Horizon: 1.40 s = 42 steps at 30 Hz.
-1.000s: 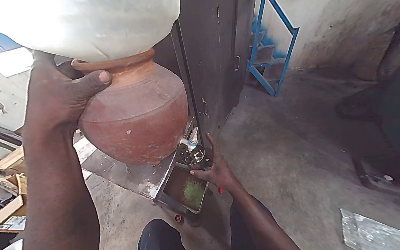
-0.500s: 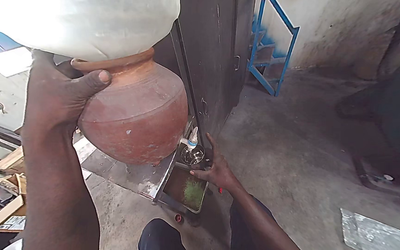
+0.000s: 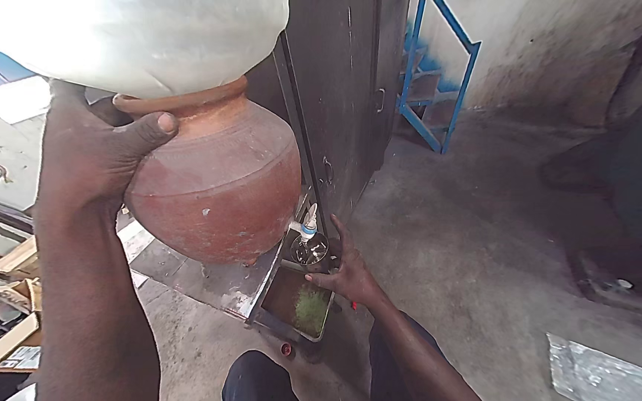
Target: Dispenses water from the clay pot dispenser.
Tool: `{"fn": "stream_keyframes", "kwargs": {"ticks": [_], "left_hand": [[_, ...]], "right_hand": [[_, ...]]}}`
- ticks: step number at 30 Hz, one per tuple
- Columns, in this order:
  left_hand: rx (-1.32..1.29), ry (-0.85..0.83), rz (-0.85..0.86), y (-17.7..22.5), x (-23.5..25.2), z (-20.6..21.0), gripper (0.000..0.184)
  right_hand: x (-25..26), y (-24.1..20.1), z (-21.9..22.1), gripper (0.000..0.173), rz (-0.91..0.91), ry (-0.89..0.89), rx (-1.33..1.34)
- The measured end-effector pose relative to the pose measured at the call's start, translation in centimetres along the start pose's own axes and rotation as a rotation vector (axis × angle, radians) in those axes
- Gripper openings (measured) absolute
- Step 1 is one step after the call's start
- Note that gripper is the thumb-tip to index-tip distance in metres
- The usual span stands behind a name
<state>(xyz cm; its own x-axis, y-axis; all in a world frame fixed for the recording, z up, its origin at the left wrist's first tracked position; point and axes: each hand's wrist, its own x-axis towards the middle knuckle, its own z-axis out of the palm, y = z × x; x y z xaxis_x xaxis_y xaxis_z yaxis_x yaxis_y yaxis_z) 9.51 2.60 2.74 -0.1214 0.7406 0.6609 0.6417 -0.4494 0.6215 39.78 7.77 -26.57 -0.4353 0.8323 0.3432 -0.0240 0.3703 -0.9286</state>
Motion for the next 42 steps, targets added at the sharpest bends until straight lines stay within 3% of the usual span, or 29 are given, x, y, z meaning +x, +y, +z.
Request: {"fn": "stream_keyframes", "kwargs": {"ticks": [42], "left_hand": [[-0.001, 0.022, -0.029, 0.1, -0.24, 0.06, 0.096]], "right_hand": [[-0.05, 0.67, 0.28, 0.133, 0.013, -0.015, -0.019]]}}
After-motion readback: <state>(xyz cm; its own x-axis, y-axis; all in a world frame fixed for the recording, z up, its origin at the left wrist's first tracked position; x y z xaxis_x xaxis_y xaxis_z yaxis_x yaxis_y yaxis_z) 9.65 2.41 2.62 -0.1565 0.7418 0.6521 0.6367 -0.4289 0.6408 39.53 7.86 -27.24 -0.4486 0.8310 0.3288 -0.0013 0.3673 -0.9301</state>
